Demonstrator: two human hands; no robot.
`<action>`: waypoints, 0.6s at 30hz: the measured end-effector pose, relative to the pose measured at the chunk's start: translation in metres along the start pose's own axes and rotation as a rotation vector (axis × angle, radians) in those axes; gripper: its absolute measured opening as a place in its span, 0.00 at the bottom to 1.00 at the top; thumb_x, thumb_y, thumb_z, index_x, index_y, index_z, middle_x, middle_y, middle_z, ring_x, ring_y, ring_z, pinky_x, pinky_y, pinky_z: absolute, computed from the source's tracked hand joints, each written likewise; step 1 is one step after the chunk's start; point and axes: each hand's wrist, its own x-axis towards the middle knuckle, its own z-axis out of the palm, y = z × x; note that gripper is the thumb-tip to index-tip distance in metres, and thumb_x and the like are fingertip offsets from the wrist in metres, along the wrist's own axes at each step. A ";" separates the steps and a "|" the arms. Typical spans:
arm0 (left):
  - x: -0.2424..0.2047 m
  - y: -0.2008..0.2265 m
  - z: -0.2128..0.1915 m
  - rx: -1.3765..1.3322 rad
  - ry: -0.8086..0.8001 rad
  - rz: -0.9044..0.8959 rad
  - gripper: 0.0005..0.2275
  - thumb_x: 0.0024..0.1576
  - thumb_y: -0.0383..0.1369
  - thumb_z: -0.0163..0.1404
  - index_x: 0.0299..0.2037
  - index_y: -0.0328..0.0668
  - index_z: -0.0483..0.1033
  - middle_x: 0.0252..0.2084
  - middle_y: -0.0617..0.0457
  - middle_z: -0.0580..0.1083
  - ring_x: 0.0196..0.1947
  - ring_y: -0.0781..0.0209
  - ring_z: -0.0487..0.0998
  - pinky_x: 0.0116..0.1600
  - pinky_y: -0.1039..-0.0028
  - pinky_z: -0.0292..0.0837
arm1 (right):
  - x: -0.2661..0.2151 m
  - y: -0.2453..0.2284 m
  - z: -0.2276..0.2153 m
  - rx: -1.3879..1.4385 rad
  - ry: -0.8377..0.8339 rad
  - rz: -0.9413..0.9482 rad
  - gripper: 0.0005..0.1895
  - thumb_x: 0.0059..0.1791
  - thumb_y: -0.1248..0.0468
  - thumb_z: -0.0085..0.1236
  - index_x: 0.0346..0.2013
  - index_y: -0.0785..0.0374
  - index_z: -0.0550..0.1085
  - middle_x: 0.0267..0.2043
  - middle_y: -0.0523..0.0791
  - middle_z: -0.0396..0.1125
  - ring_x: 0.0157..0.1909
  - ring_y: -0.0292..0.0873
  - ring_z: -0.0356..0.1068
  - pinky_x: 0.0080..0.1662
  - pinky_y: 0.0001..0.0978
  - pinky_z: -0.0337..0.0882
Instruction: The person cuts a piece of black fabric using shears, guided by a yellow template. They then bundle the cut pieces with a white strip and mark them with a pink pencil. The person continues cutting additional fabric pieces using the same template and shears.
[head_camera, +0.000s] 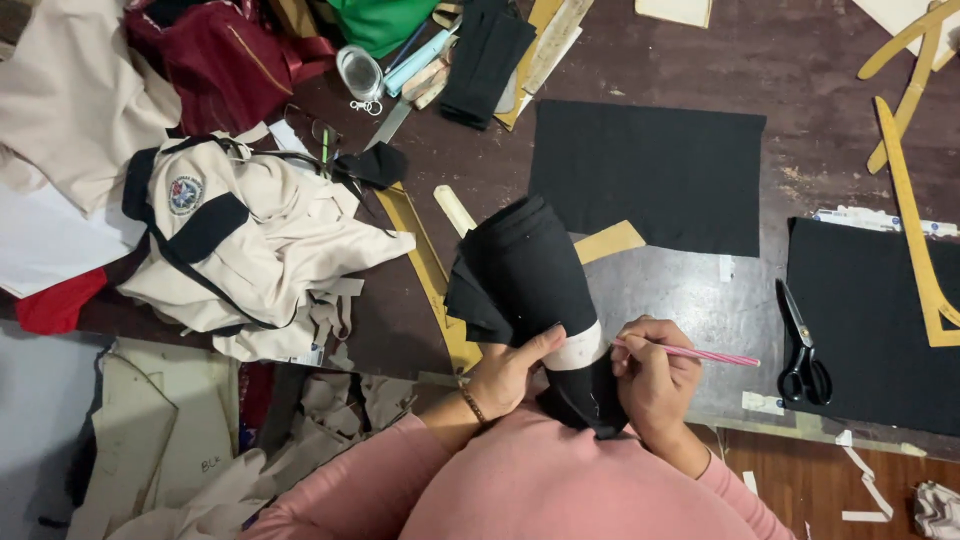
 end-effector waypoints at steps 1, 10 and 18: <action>0.001 -0.005 -0.003 0.000 0.001 0.002 0.21 0.51 0.24 0.64 0.56 0.36 0.78 0.46 0.50 0.80 0.46 0.60 0.79 0.54 0.59 0.79 | 0.000 0.000 0.001 0.001 -0.002 0.000 0.06 0.45 0.72 0.51 0.25 0.73 0.71 0.13 0.50 0.57 0.13 0.37 0.55 0.20 0.25 0.55; 0.007 -0.094 -0.030 -0.147 -0.026 -0.177 0.18 0.54 0.23 0.60 0.56 0.38 0.78 0.46 0.46 0.80 0.47 0.51 0.81 0.53 0.53 0.80 | -0.005 0.002 -0.002 -0.070 0.121 0.057 0.05 0.44 0.71 0.54 0.25 0.71 0.74 0.13 0.51 0.61 0.12 0.37 0.60 0.18 0.25 0.56; 0.012 -0.084 -0.034 -0.215 0.037 -0.158 0.17 0.57 0.21 0.54 0.57 0.39 0.78 0.53 0.45 0.79 0.54 0.51 0.78 0.60 0.50 0.75 | -0.001 -0.004 -0.012 0.164 0.253 0.183 0.06 0.52 0.66 0.54 0.37 0.67 0.74 0.17 0.54 0.65 0.13 0.42 0.63 0.17 0.24 0.57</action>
